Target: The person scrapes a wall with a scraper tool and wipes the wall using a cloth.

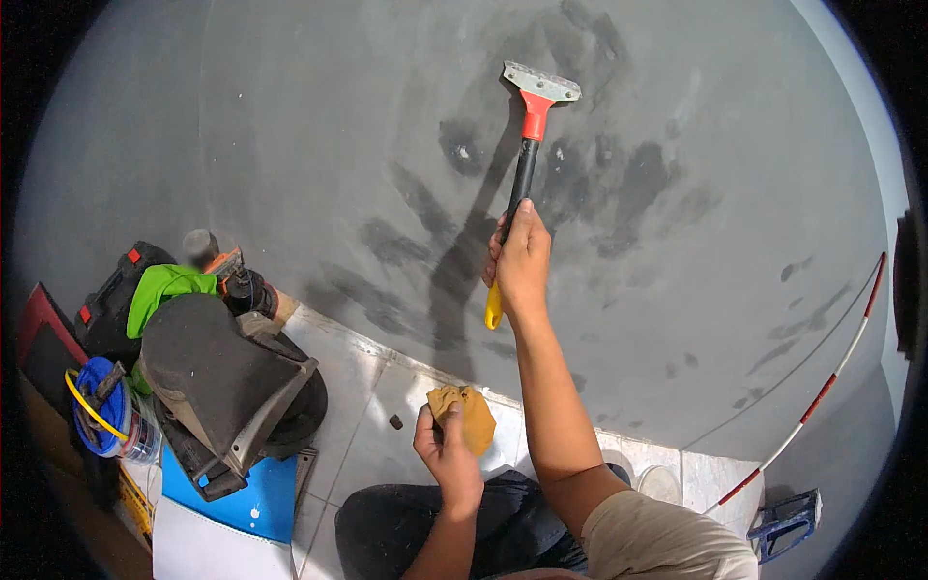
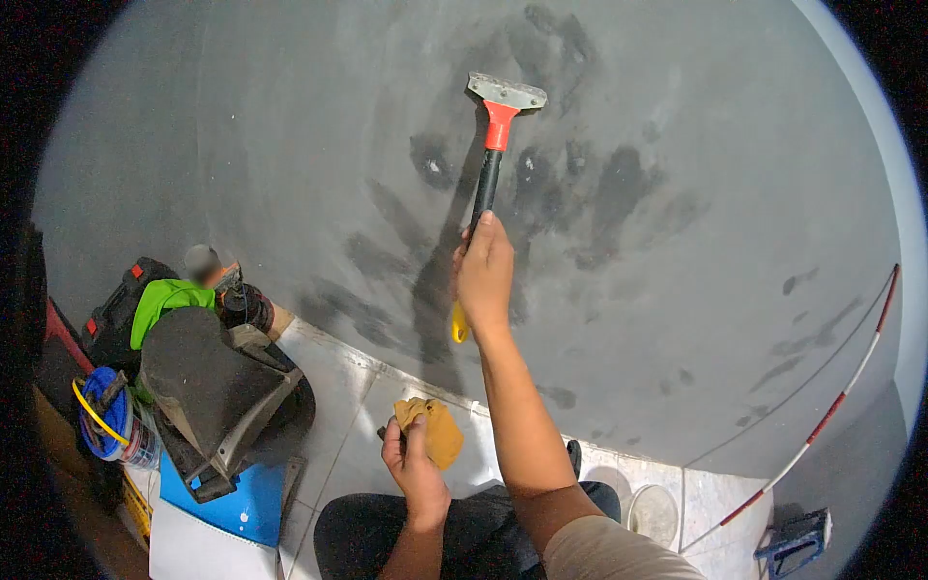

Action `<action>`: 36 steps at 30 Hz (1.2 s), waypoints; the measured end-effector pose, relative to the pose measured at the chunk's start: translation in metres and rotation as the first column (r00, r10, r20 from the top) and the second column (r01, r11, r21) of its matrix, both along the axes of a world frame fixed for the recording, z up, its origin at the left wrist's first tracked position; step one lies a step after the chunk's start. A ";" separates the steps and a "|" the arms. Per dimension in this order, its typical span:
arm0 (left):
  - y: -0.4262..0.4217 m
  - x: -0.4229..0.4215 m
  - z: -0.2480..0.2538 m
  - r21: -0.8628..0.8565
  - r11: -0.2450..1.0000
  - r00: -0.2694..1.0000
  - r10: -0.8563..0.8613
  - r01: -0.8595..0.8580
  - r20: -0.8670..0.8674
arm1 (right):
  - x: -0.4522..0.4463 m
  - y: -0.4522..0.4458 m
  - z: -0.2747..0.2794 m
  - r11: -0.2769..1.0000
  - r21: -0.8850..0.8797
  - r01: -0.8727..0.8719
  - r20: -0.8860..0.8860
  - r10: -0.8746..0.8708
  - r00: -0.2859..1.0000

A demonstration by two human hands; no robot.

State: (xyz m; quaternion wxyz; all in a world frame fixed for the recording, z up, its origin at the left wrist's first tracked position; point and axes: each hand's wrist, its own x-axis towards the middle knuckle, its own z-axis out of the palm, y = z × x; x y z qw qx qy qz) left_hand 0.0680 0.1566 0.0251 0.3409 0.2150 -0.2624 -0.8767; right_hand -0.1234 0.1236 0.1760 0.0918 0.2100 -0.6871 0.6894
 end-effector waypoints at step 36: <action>-0.002 0.000 -0.001 -0.001 1.000 1.000 -0.009 0.009 0.003 | -0.008 0.000 -0.007 1.000 0.007 0.029 -0.070 -0.029 0.997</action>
